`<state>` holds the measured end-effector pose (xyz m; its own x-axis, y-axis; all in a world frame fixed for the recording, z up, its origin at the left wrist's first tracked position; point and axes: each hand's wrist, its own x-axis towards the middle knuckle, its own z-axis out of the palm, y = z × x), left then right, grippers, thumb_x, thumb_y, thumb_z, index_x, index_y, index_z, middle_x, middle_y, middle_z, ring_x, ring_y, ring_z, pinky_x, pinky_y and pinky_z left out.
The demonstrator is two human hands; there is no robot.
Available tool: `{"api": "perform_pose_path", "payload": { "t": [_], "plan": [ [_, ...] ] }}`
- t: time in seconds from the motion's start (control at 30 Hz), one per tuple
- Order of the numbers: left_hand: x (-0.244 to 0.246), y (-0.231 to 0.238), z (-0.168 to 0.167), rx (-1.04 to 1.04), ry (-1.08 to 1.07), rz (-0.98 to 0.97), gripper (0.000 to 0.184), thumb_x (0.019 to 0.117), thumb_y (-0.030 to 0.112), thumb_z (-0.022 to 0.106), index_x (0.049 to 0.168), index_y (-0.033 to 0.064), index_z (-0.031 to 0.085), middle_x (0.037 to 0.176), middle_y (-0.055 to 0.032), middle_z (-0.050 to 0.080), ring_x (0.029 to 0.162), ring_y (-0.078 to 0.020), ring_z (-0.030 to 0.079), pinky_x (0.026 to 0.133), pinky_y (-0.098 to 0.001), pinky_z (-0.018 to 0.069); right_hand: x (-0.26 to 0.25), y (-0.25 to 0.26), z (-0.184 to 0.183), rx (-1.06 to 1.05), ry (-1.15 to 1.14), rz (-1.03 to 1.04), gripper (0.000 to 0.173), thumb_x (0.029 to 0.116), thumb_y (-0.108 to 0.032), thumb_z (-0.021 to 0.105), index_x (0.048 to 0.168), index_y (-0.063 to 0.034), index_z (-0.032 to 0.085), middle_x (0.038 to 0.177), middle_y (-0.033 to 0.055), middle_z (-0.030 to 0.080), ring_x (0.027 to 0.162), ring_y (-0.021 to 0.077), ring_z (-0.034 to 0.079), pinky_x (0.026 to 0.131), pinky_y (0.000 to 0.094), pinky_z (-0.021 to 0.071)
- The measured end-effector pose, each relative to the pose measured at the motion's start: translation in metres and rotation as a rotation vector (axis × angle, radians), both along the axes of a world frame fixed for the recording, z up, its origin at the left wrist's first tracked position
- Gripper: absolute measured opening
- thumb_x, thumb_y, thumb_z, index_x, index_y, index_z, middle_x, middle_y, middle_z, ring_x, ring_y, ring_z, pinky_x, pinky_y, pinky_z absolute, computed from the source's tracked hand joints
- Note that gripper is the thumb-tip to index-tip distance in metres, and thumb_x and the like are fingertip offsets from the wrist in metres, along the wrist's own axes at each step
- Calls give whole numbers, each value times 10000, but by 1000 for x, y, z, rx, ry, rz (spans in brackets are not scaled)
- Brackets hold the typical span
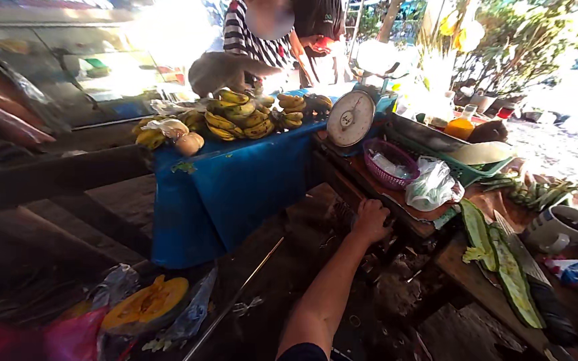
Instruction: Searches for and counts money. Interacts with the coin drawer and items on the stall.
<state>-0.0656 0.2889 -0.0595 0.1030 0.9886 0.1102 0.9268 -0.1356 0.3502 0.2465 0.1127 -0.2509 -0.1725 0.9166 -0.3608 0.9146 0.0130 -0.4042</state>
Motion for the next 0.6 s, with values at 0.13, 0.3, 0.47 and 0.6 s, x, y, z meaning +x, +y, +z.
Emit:
{"api": "perform_pose_path", "payload": {
  "t": [0.13,0.3,0.47,0.6],
  "plan": [
    [5,-2,-8,34,-3,23,450,882,366,734,1235,94,668,1408,-156,544,1463,-337,364,1261,-580,106,3,0,-9,28,-2,-17,491,1035,-468,444,1367,-175,658,1329,154,675,1276,370,606,1098,624,427],
    [13,-7,-9,-4,-70,87,454,882,293,726,1289,116,629,1480,-108,515,1540,-319,243,1231,-650,133,21,6,-74,118,-86,-35,556,1006,-632,358,1287,-279,684,1245,59,721,1204,302,654,1037,624,481],
    [11,-6,-5,-15,-61,88,409,888,285,720,1260,130,648,1449,-78,540,1521,-313,277,1192,-681,202,26,16,-72,-52,-129,5,505,1029,-566,406,1391,-286,619,1362,70,664,1316,321,579,1088,645,424],
    [5,-8,-5,-13,-73,79,393,862,314,749,1203,132,678,1384,-74,584,1496,-315,310,1164,-685,232,36,6,-125,435,-90,-21,461,991,-629,404,1217,-364,706,1136,-1,752,1103,275,693,920,653,524]
  ]
}}
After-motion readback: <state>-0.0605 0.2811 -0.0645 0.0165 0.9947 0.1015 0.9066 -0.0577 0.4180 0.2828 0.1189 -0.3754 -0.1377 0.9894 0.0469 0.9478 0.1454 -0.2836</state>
